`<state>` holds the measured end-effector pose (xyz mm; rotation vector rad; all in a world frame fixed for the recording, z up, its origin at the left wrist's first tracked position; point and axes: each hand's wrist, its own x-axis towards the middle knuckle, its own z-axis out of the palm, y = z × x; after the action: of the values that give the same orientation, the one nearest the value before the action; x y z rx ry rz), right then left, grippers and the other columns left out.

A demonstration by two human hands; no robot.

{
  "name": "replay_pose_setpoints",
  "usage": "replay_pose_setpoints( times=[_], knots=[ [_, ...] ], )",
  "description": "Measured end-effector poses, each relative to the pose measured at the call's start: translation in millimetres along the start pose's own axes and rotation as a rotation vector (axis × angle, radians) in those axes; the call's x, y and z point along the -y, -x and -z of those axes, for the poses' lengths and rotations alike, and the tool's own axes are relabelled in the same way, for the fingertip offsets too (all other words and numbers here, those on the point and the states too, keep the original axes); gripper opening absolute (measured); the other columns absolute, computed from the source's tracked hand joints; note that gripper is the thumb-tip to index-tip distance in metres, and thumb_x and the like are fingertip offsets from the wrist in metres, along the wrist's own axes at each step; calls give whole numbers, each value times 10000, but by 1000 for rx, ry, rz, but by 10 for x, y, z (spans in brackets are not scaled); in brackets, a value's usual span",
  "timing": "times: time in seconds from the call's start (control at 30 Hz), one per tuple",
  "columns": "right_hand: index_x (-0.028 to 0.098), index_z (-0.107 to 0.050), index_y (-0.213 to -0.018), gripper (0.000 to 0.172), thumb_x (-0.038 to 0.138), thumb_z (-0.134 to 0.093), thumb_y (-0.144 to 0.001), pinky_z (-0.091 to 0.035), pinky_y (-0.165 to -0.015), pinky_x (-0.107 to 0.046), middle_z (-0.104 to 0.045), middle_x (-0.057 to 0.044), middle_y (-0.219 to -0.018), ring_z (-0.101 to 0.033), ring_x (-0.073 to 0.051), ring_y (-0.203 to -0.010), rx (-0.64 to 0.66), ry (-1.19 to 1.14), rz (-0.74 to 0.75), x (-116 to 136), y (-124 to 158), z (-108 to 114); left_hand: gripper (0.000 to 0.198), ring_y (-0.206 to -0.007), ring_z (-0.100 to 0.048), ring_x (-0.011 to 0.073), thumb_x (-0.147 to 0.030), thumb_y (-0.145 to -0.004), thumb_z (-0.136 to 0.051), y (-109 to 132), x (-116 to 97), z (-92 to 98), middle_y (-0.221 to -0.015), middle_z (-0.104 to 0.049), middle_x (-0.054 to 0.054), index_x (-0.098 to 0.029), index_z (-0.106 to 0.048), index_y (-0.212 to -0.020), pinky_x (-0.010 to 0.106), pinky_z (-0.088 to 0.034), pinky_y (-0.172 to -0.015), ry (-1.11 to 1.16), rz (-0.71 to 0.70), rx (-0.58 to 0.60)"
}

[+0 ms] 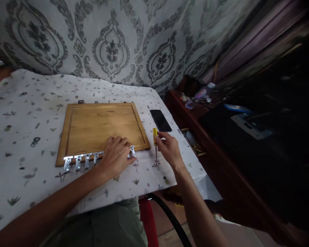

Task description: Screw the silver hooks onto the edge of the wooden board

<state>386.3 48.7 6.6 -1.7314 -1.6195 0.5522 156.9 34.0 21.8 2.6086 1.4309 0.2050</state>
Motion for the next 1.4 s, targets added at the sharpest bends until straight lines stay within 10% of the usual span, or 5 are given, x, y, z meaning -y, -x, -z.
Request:
replay_pose_setpoints(
  times=[0.27, 1.4],
  knots=[
    [235, -552, -1027, 239, 472, -566, -1011, -467, -509, -220, -600, 36, -802, -573, -78, -539, -200, -410, 279, 519, 309, -110, 338, -1101, -603, 330, -443, -919, -724, 9, 26, -31, -1094, -703, 120, -128, -716, -1041, 501, -404, -944, -3, -31, -3],
    [247, -554, -1008, 206, 416, -658, -952, -517, -487, -228, -721, 13, -877, -603, -76, -517, -38, -450, 279, 585, 294, -284, 338, -1101, -595, 332, -460, -931, -703, -13, 49, -46, -1097, -707, 120, -145, -714, -1055, 488, -395, -939, 12, -41, 0]
  ],
)
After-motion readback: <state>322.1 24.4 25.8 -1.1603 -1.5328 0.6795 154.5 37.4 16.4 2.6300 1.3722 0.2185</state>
